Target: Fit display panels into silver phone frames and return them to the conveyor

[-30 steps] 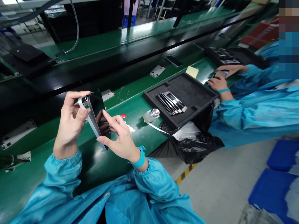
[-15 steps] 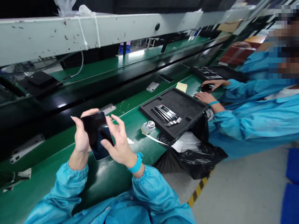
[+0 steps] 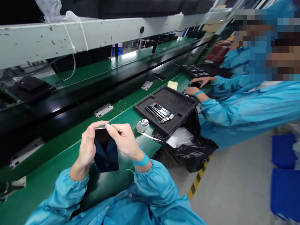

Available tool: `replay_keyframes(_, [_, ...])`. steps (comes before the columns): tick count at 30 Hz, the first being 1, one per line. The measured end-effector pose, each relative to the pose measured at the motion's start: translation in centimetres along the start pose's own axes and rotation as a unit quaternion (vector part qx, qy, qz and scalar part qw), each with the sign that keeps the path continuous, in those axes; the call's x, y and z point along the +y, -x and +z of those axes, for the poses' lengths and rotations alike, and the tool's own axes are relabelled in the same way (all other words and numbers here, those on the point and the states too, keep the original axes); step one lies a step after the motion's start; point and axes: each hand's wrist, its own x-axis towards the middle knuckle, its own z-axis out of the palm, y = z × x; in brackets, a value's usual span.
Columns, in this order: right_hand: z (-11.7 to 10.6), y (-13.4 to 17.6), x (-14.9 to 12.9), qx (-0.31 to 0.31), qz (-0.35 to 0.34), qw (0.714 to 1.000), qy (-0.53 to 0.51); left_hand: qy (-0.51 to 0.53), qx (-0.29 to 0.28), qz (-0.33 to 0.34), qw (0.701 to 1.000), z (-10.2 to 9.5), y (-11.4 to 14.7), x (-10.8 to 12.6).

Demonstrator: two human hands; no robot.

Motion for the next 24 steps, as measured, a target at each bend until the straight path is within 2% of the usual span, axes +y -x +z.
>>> replay_keyframes(3, [0.2, -0.5, 0.4, 0.016, 0.001, 1.000, 0.009, -0.021, 0.033, 0.010, 0.999, 0.0, -0.6, -0.6])
replay_keyframes(5, [0.4, -0.2, 1.2, -0.002, 0.015, 1.000, 0.016, 0.030, 0.076, -0.019, 0.996, -0.7, -1.3, -0.6])
replay_keyframes(7, [0.5, 0.7, 2.2, -0.078, 0.044, 0.996, 0.024, 0.122, 0.129, -0.051, 0.983, -1.8, -2.3, -0.2])
replay_keyframes(10, [0.2, 2.0, 3.7, -0.227, 0.108, 0.968, -0.001, 0.229, 0.181, -0.072, 0.954, -3.3, -3.3, 0.5])
replay_keyframes(12, [-0.2, 2.3, 4.5, -0.273, 0.126, 0.954, -0.014, 0.251, 0.196, -0.075, 0.945, -3.7, -3.6, 0.7])
replay_keyframes(17, [-0.6, 2.0, 6.0, -0.247, 0.138, 0.959, 0.010, 0.259, 0.208, -0.056, 0.941, -2.6, -3.3, 0.2])
replay_keyframes(24, [1.0, 2.0, 6.9, -0.205, 0.118, 0.972, -0.016, 0.244, 0.215, -0.021, 0.946, -2.3, -3.0, -0.1])
